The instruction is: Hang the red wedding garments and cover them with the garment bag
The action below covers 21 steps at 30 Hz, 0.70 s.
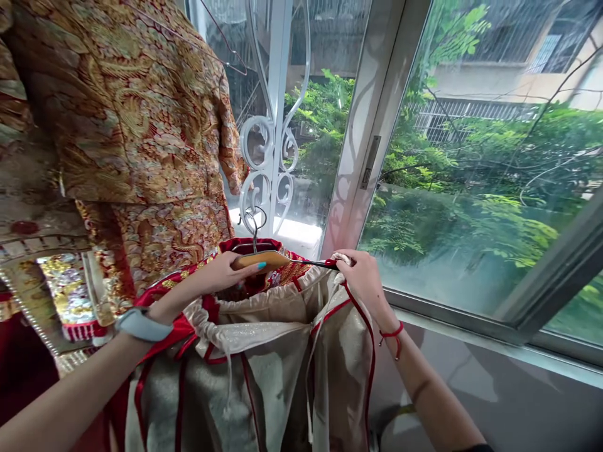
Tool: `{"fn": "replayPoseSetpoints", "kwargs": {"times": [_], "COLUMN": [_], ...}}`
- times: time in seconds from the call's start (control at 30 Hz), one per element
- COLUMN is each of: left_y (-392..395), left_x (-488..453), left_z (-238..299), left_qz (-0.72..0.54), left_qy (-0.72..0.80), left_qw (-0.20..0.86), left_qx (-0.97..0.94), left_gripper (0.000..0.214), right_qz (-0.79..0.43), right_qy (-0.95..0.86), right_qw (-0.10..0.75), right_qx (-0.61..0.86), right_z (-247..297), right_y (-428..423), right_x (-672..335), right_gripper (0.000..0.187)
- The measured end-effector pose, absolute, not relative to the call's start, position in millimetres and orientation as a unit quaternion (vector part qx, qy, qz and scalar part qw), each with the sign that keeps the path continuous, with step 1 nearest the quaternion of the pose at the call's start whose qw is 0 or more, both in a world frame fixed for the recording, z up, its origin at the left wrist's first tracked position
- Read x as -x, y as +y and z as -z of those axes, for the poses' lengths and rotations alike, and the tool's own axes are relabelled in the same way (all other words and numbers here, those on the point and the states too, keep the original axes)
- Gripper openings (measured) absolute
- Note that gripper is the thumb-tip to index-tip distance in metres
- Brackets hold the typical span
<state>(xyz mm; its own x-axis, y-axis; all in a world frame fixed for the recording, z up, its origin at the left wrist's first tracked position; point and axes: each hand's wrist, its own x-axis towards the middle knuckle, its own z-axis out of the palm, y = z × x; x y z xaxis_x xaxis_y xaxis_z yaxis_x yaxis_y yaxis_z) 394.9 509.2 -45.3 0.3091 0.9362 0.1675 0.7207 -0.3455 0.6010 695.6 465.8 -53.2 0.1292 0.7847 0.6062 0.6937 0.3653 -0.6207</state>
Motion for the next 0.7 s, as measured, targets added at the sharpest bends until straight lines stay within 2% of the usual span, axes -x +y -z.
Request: {"fn": "replayPoseSetpoints", "kwargs": {"times": [0.17, 0.4, 0.53, 0.7], "left_y": [512.8, 507.4, 504.2, 501.5], "left_x": [-407.8, -407.7, -412.6, -419.0], "left_z": [43.4, 42.4, 43.4, 45.0], "left_qz": [-0.402, -0.429, -0.425, -0.425], "left_qy": [0.474, 0.465, 0.481, 0.479], "left_qw": [0.229, 0.283, 0.291, 0.288], "left_qx": [-0.749, -0.721, -0.71, -0.713], "left_gripper": [0.064, 0.056, 0.059, 0.059], "right_qz": [-0.204, -0.439, -0.43, -0.32], "right_qy": [-0.613, -0.514, -0.513, -0.524], "right_qw": [0.56, 0.53, 0.535, 0.587], "right_qx": [0.519, 0.511, 0.515, 0.528], "right_z": [60.2, 54.9, 34.3, -3.4], "right_y": [485.1, 488.0, 489.4, 480.9], "right_x": [-712.0, -756.9, -771.7, -734.2], "right_gripper": [0.032, 0.039, 0.035, 0.031]}}
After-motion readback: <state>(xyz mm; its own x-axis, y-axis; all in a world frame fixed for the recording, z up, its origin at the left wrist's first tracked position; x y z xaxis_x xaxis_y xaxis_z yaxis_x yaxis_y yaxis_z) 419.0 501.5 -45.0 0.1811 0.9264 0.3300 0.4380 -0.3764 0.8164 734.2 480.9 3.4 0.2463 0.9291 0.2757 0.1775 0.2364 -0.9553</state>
